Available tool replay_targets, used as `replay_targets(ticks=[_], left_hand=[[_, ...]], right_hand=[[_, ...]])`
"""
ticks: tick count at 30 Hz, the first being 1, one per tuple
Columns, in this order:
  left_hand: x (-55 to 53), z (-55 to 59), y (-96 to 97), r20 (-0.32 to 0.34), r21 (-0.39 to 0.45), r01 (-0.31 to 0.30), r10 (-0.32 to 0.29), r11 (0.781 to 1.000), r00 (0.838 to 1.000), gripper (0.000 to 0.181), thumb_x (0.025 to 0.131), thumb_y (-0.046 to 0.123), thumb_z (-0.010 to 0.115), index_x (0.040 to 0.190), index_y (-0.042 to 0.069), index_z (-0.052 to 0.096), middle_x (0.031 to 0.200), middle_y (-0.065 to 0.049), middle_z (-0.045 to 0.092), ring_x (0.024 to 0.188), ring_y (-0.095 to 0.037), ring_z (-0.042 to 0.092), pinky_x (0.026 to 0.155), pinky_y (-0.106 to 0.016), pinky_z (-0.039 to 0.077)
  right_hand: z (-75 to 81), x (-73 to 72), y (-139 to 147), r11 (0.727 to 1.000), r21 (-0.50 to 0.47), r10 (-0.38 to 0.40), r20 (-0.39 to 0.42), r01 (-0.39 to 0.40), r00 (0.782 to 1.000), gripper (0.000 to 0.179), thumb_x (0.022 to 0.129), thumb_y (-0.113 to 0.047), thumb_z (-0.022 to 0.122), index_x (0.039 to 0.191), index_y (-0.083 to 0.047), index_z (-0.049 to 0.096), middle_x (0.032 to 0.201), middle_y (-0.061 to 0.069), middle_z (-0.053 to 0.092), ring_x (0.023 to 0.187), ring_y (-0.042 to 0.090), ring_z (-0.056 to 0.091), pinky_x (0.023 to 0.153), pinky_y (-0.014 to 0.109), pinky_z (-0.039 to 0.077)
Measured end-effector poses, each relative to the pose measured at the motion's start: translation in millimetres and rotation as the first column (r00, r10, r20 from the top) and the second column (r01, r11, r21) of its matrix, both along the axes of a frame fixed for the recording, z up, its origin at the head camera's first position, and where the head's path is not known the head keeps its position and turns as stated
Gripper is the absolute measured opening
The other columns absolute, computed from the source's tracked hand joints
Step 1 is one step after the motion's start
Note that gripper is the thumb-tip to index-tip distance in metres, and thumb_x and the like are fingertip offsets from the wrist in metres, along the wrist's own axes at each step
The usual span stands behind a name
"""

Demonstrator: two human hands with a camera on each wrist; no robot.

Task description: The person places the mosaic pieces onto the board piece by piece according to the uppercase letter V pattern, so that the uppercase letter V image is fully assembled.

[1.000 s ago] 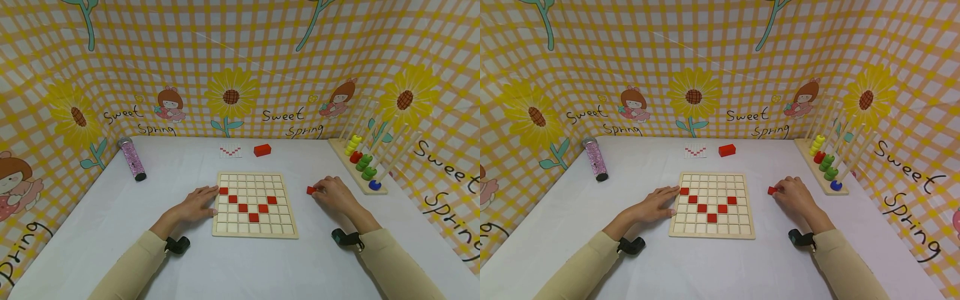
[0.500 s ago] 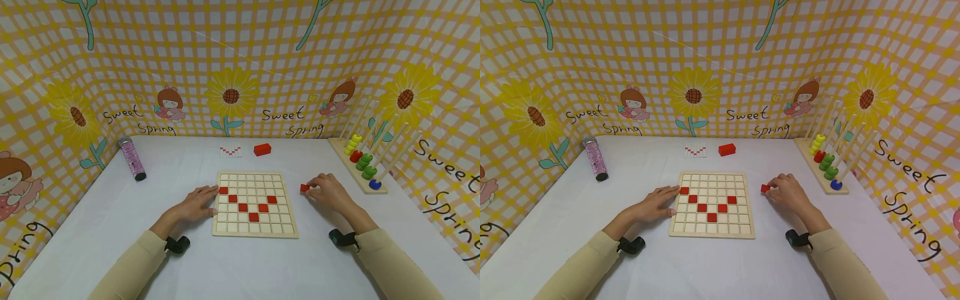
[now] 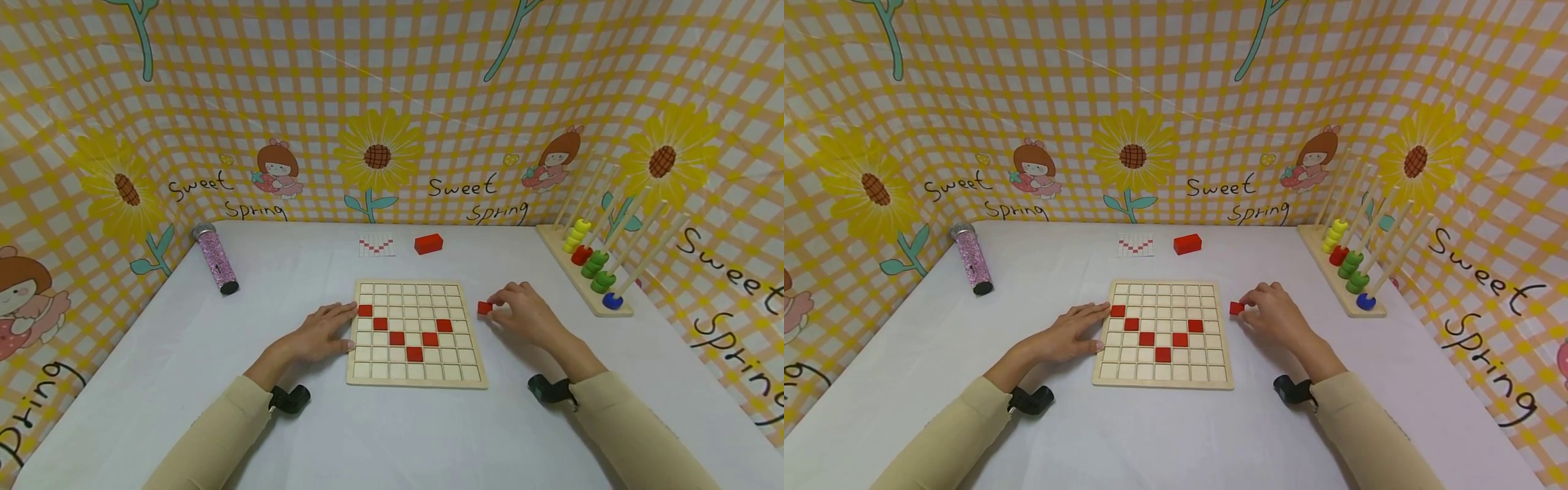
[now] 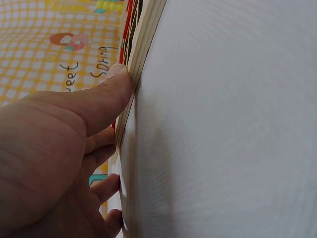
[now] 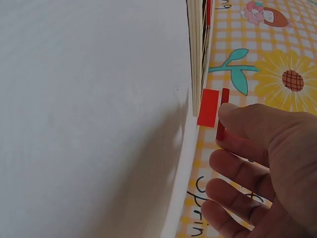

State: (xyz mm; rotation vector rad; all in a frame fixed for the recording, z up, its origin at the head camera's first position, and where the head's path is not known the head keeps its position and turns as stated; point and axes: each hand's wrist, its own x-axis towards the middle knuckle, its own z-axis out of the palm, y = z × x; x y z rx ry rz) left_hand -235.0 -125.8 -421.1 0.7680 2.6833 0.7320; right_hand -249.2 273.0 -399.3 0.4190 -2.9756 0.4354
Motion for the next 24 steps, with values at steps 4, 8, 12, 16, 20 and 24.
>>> replay_targets(ticks=[4,8,12,16,20,24], left_hand=[[-0.1,0.0,0.7,0.003,0.002,-0.004,0.004,1.000,1.000,0.070,0.091,0.032,0.060,0.150,0.012,0.026,0.158,-0.005,0.023,0.145,-0.036,0.014,0.113,-0.059,0.015],[-0.4,-0.1,1.0,0.004,0.002,-0.006,0.006,1.000,1.000,0.071,0.091,0.032,0.060,0.150,0.012,0.026,0.158,-0.005,0.023,0.145,-0.036,0.014,0.113,-0.059,0.014],[-0.8,-0.5,0.5,0.000,0.001,-0.003,0.003,1.000,1.000,0.071,0.091,0.032,0.060,0.150,0.012,0.026,0.158,-0.005,0.023,0.145,-0.036,0.014,0.113,-0.060,0.015],[-1.3,-1.4,-0.2,-0.002,0.009,0.005,-0.005,1.000,1.000,0.071,0.092,0.033,0.060,0.150,0.012,0.026,0.158,-0.006,0.023,0.145,-0.036,0.014,0.112,-0.060,0.015],[-1.5,-1.8,-0.4,-0.001,0.015,0.014,-0.014,1.000,1.000,0.071,0.092,0.033,0.059,0.150,0.012,0.025,0.158,-0.005,0.022,0.146,-0.036,0.013,0.112,-0.060,0.015],[-1.5,-1.8,-0.2,-0.002,0.011,0.016,-0.016,1.000,1.000,0.071,0.092,0.034,0.059,0.150,0.012,0.025,0.158,-0.005,0.022,0.146,-0.036,0.013,0.113,-0.060,0.015]], right_hand=[[0.5,-0.4,-5.0,1.000,0.002,0.009,0.007,-0.009,1.000,0.024,0.083,-0.017,0.069,0.104,-0.005,0.070,0.099,0.012,0.064,0.099,0.029,0.048,0.083,0.045,0.045],[1.2,-0.8,-9.9,1.000,0.001,0.010,0.017,-0.010,1.000,0.023,0.083,-0.016,0.068,0.103,-0.006,0.070,0.098,0.010,0.063,0.098,0.027,0.048,0.082,0.043,0.046],[0.8,-2.0,-14.7,1.000,0.010,0.022,0.010,-0.022,1.000,0.022,0.083,-0.016,0.068,0.103,-0.006,0.070,0.097,0.010,0.063,0.097,0.027,0.048,0.081,0.042,0.046],[0.2,-3.9,-18.8,0.999,0.016,0.047,-0.007,-0.046,0.999,0.022,0.082,-0.016,0.069,0.102,-0.006,0.071,0.097,0.009,0.064,0.095,0.026,0.049,0.080,0.041,0.046],[-0.2,-5.0,-22.0,0.997,0.013,0.078,-0.029,-0.078,0.996,0.021,0.082,-0.015,0.069,0.101,-0.005,0.071,0.096,0.009,0.064,0.093,0.026,0.049,0.078,0.040,0.045],[-0.8,-6.6,-25.6,0.996,0.011,0.091,-0.030,-0.091,0.995,0.022,0.082,-0.017,0.070,0.100,-0.005,0.071,0.095,0.009,0.065,0.092,0.026,0.050,0.079,0.040,0.045]])
